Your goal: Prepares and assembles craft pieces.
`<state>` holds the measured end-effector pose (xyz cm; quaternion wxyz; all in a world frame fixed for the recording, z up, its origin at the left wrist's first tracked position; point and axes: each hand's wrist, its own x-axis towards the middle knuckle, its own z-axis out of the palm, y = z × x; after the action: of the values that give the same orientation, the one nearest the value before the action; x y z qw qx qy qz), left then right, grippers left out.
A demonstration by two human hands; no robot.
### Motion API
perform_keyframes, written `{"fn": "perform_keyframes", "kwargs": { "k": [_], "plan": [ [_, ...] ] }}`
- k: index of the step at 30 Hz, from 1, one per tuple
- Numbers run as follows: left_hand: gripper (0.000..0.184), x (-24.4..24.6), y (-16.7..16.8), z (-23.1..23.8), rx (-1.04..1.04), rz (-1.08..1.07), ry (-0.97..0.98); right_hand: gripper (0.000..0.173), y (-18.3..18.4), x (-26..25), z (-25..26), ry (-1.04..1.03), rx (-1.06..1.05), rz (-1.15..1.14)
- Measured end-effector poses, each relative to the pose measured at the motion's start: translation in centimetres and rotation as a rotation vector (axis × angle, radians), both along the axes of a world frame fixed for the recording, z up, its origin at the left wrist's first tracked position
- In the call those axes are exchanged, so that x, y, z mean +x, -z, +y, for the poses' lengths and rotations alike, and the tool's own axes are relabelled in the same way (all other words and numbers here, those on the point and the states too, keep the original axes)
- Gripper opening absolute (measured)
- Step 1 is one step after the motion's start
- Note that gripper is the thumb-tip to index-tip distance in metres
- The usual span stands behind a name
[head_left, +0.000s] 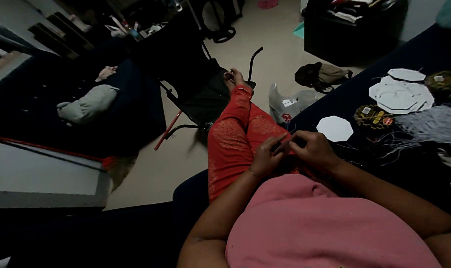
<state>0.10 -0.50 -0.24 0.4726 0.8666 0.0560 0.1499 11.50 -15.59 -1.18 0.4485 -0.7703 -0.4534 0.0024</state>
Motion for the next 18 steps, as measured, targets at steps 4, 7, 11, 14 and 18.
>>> {"fn": "perform_keyframes", "kwargs": {
  "k": [4,7,11,14,18],
  "plan": [
    [0.027,0.0,0.3,0.1,0.055,-0.088,0.031,0.017,0.0,0.1,-0.5,-0.025,0.003,0.045],
    [0.018,0.0,0.8,0.3,0.126,-0.186,0.003,0.024,0.0,0.7,-1.3,-0.05,0.036,0.161],
    [0.017,-0.2,1.4,0.6,0.335,-0.394,0.006,0.027,-0.4,1.9,-1.9,-0.047,0.039,0.535],
    [0.015,-0.1,1.7,0.8,0.501,-0.548,0.048,0.05,-1.3,2.4,-1.8,-0.159,-0.064,0.797],
    [0.016,-0.1,1.8,0.9,0.606,-0.558,0.056,0.066,-1.0,2.3,-1.2,-0.219,-0.073,0.828]
  ]
}}
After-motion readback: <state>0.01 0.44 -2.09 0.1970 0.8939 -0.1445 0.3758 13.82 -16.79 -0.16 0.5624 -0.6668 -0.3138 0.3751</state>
